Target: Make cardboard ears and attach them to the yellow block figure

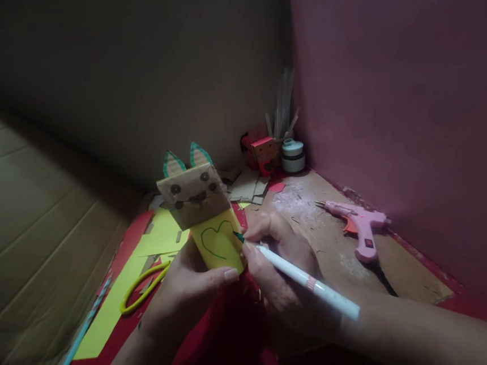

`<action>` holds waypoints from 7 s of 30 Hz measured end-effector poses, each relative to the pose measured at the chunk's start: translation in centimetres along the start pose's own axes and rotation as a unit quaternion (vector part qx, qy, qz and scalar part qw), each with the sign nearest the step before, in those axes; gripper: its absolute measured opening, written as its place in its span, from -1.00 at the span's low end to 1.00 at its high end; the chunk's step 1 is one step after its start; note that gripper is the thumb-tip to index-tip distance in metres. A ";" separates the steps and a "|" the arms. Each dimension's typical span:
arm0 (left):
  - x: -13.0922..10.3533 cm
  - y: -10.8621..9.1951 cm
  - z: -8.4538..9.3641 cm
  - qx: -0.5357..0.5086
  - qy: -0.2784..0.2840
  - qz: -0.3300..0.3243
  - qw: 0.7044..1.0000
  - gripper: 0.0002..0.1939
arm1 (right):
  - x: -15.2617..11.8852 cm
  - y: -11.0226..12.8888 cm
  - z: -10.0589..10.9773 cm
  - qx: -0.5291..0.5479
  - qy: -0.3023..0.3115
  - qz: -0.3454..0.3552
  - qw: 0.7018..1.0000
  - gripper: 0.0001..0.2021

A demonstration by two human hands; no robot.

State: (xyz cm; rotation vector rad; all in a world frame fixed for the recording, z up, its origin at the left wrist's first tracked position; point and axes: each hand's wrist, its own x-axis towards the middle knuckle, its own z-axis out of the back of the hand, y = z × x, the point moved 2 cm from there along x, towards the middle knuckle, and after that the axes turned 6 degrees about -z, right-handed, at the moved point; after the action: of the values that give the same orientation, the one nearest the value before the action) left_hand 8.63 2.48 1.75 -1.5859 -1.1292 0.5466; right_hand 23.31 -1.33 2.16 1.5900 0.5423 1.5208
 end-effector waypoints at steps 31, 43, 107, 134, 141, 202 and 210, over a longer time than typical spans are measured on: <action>0.1 -0.2 -0.1 0.005 -0.003 -0.010 1.000 -0.64 | -0.8 -0.2 -0.1 0.101 0.067 -0.042 0.992 -0.87; 0.2 -0.1 0.1 0.011 -0.012 -0.010 1.000 -0.62 | -0.9 0.0 -0.3 0.099 0.067 -0.039 0.992 -0.87; 0.3 -0.1 0.1 0.026 -0.020 -0.025 0.999 -0.65 | -1.5 -0.4 -0.2 0.146 0.087 -0.051 0.984 -0.86; 0.2 0.0 0.2 0.031 -0.031 -0.022 0.999 -0.62 | -1.5 -0.5 -0.4 0.128 0.098 -0.049 0.986 -0.88; 0.3 0.1 0.3 0.017 -0.025 -0.024 0.999 -0.62 | -1.5 -0.6 -0.4 0.097 0.088 -0.045 0.990 -0.86; 0.5 0.7 0.8 -0.019 0.077 0.007 0.997 -0.63 | -0.5 -0.5 -0.1 0.123 0.070 -0.085 0.986 -0.95; 0.5 0.9 0.9 -0.020 0.069 0.014 0.997 -0.62 | -0.5 -0.6 -0.2 0.119 0.075 -0.090 0.986 -0.96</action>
State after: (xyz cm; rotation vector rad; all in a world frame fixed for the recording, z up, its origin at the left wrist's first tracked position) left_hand 8.49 3.37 0.70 -1.6503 -1.0210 0.4285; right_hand 23.18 -1.35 1.39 1.5628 0.9579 1.4873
